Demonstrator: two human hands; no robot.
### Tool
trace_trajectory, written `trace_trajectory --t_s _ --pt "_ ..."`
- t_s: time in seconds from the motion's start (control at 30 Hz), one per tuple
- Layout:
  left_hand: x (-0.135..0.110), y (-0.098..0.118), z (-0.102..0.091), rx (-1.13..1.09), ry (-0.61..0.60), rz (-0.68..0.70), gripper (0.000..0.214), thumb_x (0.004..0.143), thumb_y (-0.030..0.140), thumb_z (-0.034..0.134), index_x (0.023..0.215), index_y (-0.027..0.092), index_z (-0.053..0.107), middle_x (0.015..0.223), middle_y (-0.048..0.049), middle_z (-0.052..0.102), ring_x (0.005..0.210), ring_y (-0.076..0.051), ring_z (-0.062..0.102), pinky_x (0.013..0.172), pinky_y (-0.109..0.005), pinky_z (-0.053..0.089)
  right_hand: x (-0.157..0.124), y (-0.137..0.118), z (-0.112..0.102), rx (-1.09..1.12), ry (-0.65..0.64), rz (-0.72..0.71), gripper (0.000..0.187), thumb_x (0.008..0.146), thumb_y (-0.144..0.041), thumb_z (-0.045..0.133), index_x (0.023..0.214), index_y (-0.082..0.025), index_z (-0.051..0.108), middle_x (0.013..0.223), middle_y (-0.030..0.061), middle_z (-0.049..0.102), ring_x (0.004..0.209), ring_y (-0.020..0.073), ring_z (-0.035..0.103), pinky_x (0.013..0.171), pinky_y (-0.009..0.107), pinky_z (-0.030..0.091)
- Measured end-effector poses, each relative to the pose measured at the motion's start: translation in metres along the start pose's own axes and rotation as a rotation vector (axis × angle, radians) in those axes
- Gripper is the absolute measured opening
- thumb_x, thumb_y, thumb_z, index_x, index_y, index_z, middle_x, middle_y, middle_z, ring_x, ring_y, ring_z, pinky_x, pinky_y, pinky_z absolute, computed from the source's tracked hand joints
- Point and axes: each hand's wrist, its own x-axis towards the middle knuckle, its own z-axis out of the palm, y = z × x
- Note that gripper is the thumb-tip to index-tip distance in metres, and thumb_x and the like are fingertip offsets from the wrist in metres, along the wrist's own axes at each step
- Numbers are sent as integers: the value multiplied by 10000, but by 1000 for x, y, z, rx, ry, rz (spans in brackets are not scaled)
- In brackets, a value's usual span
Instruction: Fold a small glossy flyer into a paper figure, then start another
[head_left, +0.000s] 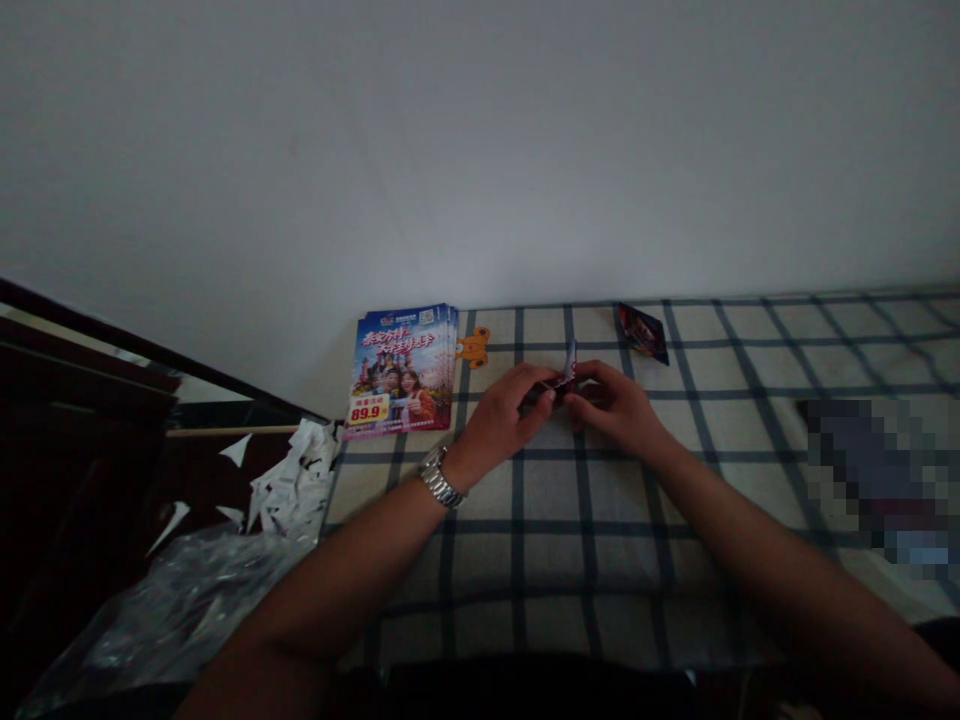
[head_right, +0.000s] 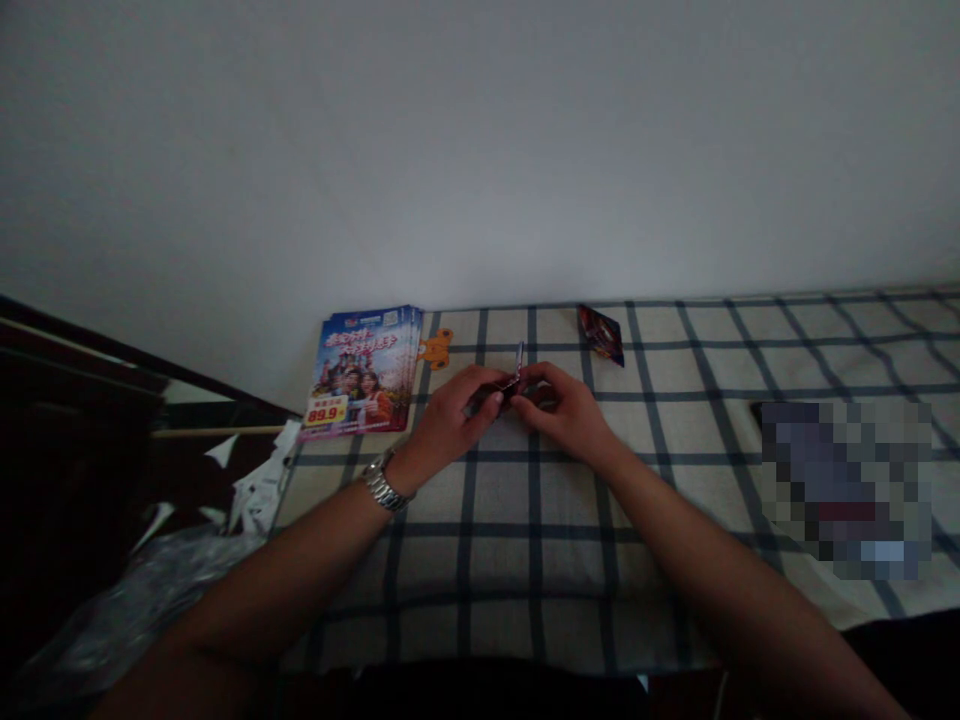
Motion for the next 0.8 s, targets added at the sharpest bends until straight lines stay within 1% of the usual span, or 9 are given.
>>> trace_trajectory --t_s 0.13,0.3,0.43,0.57,0.73,0.8 --pt "0 1 1 18 0 6 237 1098 337 479 1237 212 624 1137 -71 710 1069 -198 683 962 -361 556 -1 1 1 -12 -3 -23 339 880 -417 763 1132 -237 623 948 28 722 651 148 687 573 290 608" --pt "0 1 1 24 16 2 233 1102 329 469 1210 199 629 1128 -77 716 1069 -198 685 966 -362 557 0 4 0 -46 -4 -35 314 902 -389 747 1152 -236 635 914 23 720 691 158 701 603 291 607" --pt "0 -1 1 24 38 -10 228 1088 341 505 1227 205 624 1137 -76 717 1050 -195 691 949 -361 570 0 1 -1 -44 2 -26 333 889 -417 755 1137 -229 635 920 35 729 694 169 706 591 294 601" --pt "1 -1 0 10 63 -51 246 1048 338 581 1254 209 616 1138 -76 709 975 -181 707 892 -344 597 0 -1 -1 -37 14 -15 347 879 -429 765 1137 -239 631 960 39 737 660 158 695 589 302 601" --pt "1 1 -1 -47 31 -59 314 1032 312 601 1334 231 575 1155 -63 719 966 -164 718 889 -328 612 1 2 -1 -46 13 -17 337 891 -419 763 1146 -242 633 990 37 738 651 143 684 594 294 596" --pt "0 0 0 -36 40 -51 334 1013 307 626 1336 236 576 1145 -59 712 964 -165 712 872 -324 617 1 3 -1 -47 6 -17 332 893 -425 764 1136 -240 633 994 35 734 641 139 681 593 295 596"
